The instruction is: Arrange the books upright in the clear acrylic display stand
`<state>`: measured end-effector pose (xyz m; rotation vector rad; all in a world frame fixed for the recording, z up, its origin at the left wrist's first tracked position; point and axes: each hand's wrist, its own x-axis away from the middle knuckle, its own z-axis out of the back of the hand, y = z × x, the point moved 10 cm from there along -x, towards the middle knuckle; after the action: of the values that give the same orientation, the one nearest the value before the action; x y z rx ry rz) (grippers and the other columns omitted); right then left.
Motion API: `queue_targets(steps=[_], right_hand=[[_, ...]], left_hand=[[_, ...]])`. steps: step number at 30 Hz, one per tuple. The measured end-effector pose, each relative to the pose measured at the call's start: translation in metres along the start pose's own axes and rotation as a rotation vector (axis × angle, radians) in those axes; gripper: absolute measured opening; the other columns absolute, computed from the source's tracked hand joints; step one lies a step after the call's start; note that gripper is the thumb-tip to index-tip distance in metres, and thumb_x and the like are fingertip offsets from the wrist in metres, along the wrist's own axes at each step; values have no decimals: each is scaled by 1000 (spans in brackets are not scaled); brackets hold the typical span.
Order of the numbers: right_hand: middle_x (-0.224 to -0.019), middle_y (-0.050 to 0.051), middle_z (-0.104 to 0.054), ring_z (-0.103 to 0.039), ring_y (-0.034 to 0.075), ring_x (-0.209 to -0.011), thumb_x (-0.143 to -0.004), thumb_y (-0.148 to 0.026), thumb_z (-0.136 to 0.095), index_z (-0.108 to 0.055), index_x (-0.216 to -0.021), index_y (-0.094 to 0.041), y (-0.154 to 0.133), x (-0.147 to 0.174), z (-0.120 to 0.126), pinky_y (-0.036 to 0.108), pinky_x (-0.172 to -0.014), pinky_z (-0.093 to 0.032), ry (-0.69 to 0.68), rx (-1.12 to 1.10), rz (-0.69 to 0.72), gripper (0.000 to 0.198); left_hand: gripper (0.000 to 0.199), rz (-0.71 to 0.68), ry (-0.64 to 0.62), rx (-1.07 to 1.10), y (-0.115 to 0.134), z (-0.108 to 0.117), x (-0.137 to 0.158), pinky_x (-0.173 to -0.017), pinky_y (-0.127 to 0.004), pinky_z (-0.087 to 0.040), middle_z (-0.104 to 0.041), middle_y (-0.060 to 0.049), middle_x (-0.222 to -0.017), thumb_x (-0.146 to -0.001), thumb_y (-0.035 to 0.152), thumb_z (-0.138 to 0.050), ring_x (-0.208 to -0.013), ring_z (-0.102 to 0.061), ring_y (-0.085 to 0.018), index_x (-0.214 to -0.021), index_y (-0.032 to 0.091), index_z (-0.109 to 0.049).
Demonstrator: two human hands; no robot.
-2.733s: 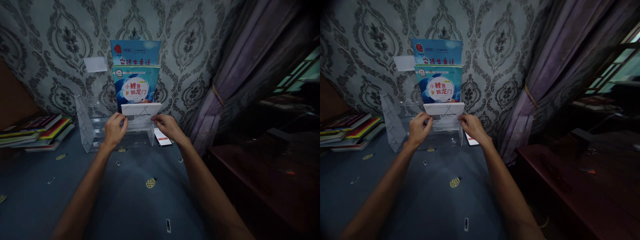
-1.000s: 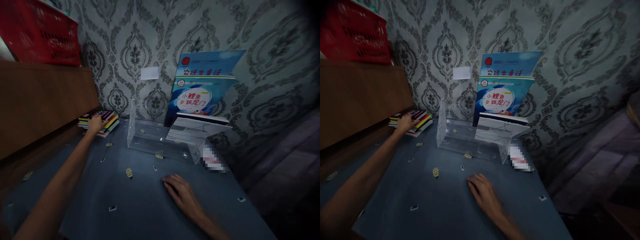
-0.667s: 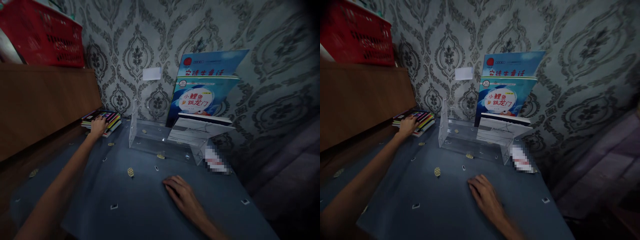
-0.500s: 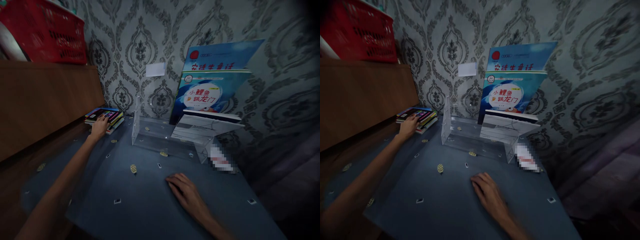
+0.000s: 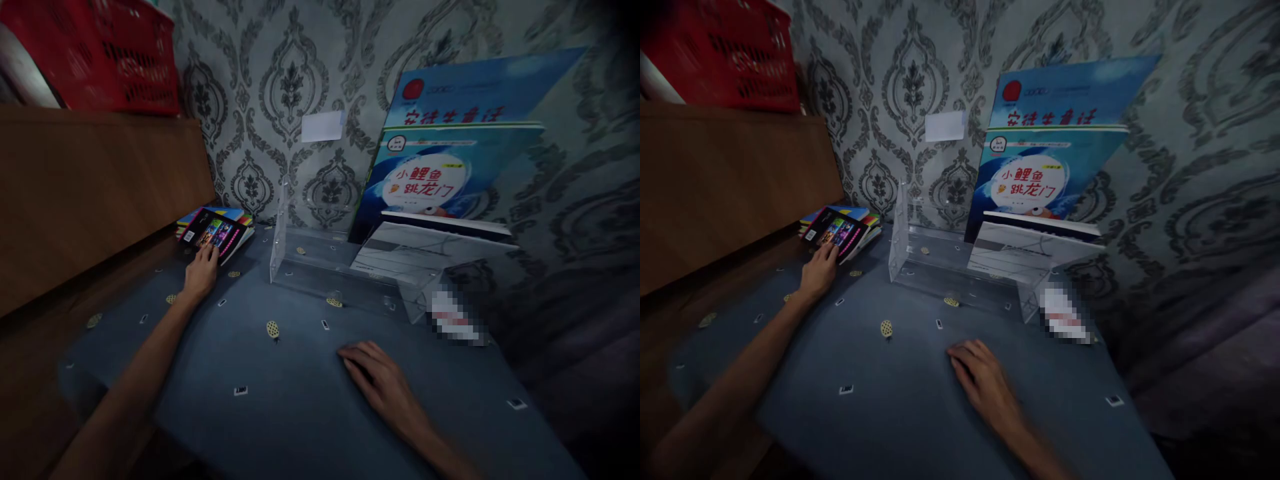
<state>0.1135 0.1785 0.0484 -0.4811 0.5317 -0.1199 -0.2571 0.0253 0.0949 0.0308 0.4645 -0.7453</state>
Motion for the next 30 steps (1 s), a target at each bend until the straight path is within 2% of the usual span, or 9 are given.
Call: queue_targets(steps=[4,9,14,19,23,30], right_hand=[[-96,7,-75,-72,23,-88,-103,-25,-47,-74,-106,-23,2,1,-2,42,-81,-60,-4,12,8,26],[-98,7,-76,-74,23,-90,-103,-26,-48,-74,-108,-24,6,2,-6,49,-94,-58,-19,34,5,26],[-97,8,-75,-72,23,-89,-103,-27,-47,-74,-106,-23,2,1,-4,42,-82,-61,-21,28,0,28],[-96,8,-75,-72,23,-88,-103,-25,-46,-74,-107,-23,-1,1,-2,44,-85,-60,-20,30,9,28],[-98,9,-75,-73,23,-89,-103,-25,-45,-74,-109,-24,-1,1,-3,43,-83,-61,-32,21,8,29],[-100,10,-75,-72,23,-92,-103,-25,-45,-74,-110,-24,-1,0,-4,43,-85,-60,-49,18,-3,29]], left_hand=[[50,-25,-38,-33,2,-5,17,-102,-46,-57,-48,-22,-153,-98,12,-35,-145,-43,-32,-146,13,-50],[47,-39,-96,-85,12,-16,31,-94,-44,-61,-49,-24,-150,-101,13,-33,-143,-45,-34,-144,13,-50],[45,-92,-145,-122,26,-23,39,-86,-43,-63,-56,-25,-138,-99,8,-35,-133,-54,-35,-139,11,-53],[43,-132,-180,-161,36,-17,50,-80,-44,-63,-61,-28,-125,-98,5,-30,-122,-60,-35,-132,5,-57],[41,-138,-220,-183,40,-10,61,-77,-43,-63,-64,-26,-119,-96,5,-34,-114,-64,-35,-128,7,-60],[38,-183,-304,-194,50,-2,78,-80,-40,-61,-68,-22,-116,-96,5,-37,-111,-68,-33,-122,10,-65]])
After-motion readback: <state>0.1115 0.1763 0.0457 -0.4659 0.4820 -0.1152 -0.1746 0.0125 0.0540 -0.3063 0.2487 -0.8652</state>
